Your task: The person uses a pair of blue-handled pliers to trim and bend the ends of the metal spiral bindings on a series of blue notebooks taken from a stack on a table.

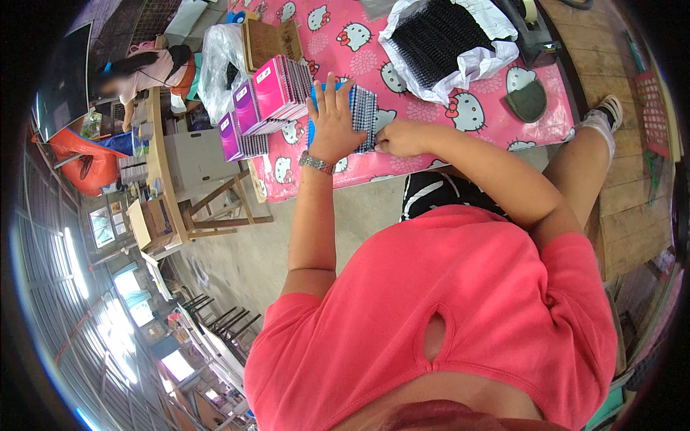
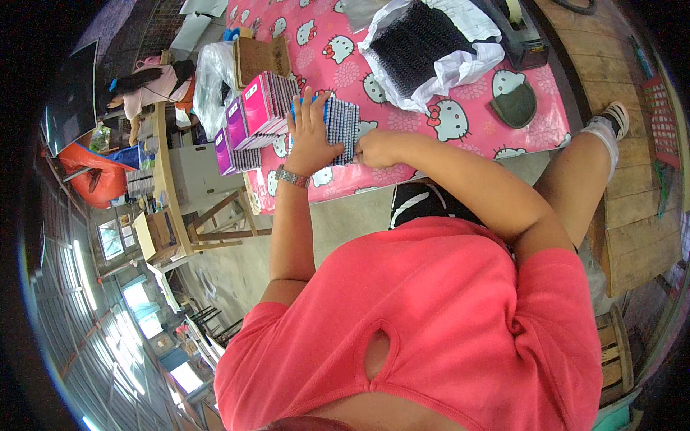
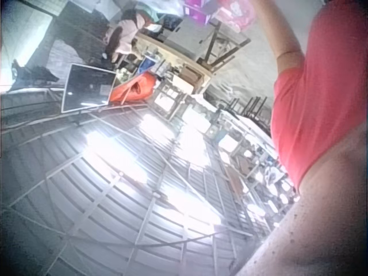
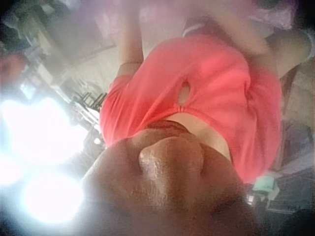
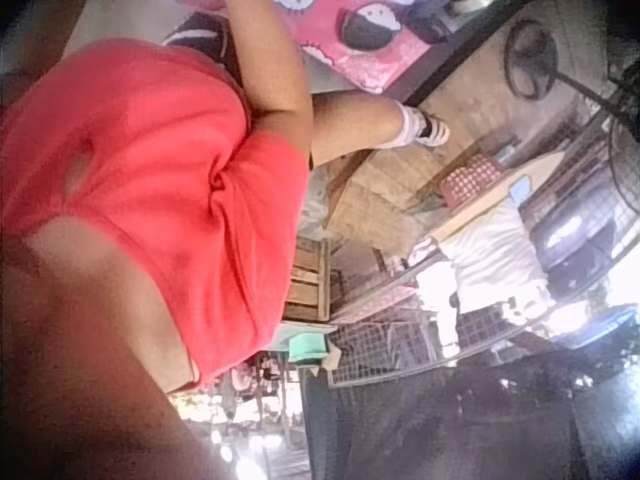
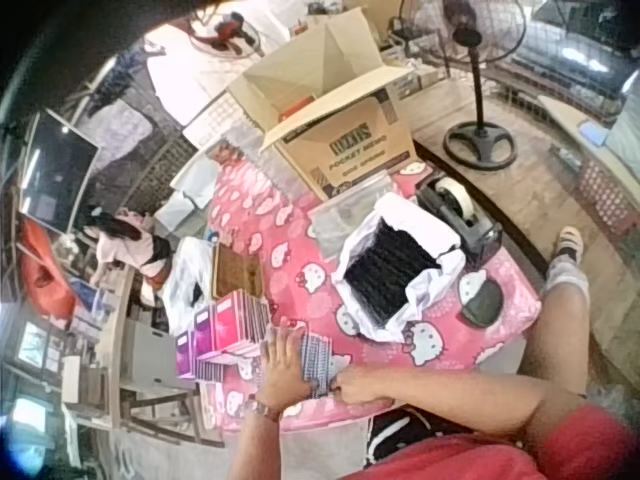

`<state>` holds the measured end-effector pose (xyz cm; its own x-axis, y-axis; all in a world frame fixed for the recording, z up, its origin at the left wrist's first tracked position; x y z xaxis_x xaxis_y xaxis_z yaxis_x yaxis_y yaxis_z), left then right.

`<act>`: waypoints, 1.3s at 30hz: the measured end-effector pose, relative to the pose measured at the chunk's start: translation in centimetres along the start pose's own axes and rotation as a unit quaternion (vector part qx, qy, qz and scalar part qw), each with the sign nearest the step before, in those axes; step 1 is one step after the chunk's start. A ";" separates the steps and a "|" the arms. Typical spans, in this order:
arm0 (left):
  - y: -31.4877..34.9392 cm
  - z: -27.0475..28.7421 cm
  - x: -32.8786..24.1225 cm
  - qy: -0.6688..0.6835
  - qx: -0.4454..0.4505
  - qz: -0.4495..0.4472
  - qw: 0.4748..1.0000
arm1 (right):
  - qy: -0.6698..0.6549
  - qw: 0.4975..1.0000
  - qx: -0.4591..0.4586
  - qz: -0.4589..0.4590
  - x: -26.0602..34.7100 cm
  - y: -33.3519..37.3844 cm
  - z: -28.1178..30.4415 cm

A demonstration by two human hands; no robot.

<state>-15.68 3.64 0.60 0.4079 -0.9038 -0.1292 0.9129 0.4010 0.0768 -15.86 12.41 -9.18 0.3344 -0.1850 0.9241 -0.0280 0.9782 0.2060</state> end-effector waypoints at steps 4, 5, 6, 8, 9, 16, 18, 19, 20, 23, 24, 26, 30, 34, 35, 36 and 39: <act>0.0 0.0 -0.1 0.005 -0.003 -0.004 1.000 | 0.181 0.969 -0.113 0.127 1.8 1.9 1.6; 0.0 -0.1 0.0 0.004 -0.006 -0.004 1.000 | 0.220 0.955 -0.137 0.140 2.6 2.6 1.9; 0.1 -0.1 0.1 0.005 -0.005 -0.003 1.000 | 0.220 0.956 -0.135 0.140 2.6 2.4 1.6; 0.0 0.0 0.1 -0.002 -0.003 0.004 1.000 | 0.239 0.953 -0.128 0.136 2.4 2.1 1.1; 0.0 -0.1 -0.1 -0.001 -0.003 0.003 1.000 | 0.239 0.953 -0.129 0.135 2.2 2.1 1.0; 0.0 0.0 -0.1 0.003 -0.009 -0.009 1.000 | 0.161 0.985 -0.025 0.065 1.2 -0.8 0.5; -0.2 0.0 -0.2 -0.002 -0.002 -0.002 1.000 | 0.167 0.982 -0.003 0.084 0.9 -1.0 0.1; -0.1 0.0 0.0 -0.001 -0.002 0.000 1.000 | 0.181 0.980 -0.031 0.077 1.1 -0.3 0.7; 0.0 0.0 0.1 0.002 -0.001 0.001 1.000 | 0.194 0.977 -0.059 0.071 1.4 0.4 1.3; 0.0 0.0 0.0 0.004 0.002 0.000 1.000 | 0.253 0.954 -0.119 0.106 2.3 2.0 2.5; 0.0 0.0 -0.1 0.002 0.004 0.001 1.000 | 0.253 0.954 -0.119 0.105 2.3 2.0 2.4; 0.0 -0.1 0.0 -0.002 0.003 0.001 1.000 | 0.258 0.955 -0.097 0.109 2.3 1.8 2.0; -0.1 -0.1 0.0 -0.004 0.009 0.008 1.000 | 0.320 0.926 -0.133 0.147 3.1 1.4 2.1; -0.2 -0.1 0.1 -0.010 0.001 0.004 1.000 | 0.164 0.986 -0.005 0.042 1.3 -0.5 1.9; -0.1 -0.1 0.1 -0.008 0.002 0.006 1.000 | 0.083 0.996 0.041 -0.006 0.5 -0.4 1.2; -0.1 -0.1 0.1 -0.006 0.004 0.008 1.000 | 0.084 0.996 0.039 -0.007 0.3 -0.4 1.0; -0.1 -0.1 0.2 -0.011 -0.002 0.007 1.000 | 0.145 0.986 -0.008 0.081 1.0 -0.5 1.0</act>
<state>-15.65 3.40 0.48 0.4197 -0.9014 -0.1067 0.9074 0.4138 0.0735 -16.44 11.63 -8.01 0.5827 0.0059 0.8127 -0.0889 0.9944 0.0566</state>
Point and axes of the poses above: each hand's wrist, its own y-axis away from the middle knuckle, its own z-axis out of the back of the hand, x = y × z, the point moved 9 cm from there along -y, towards the middle knuckle, and after that the axes turned 15 degrees about z, right-handed, at the moved point
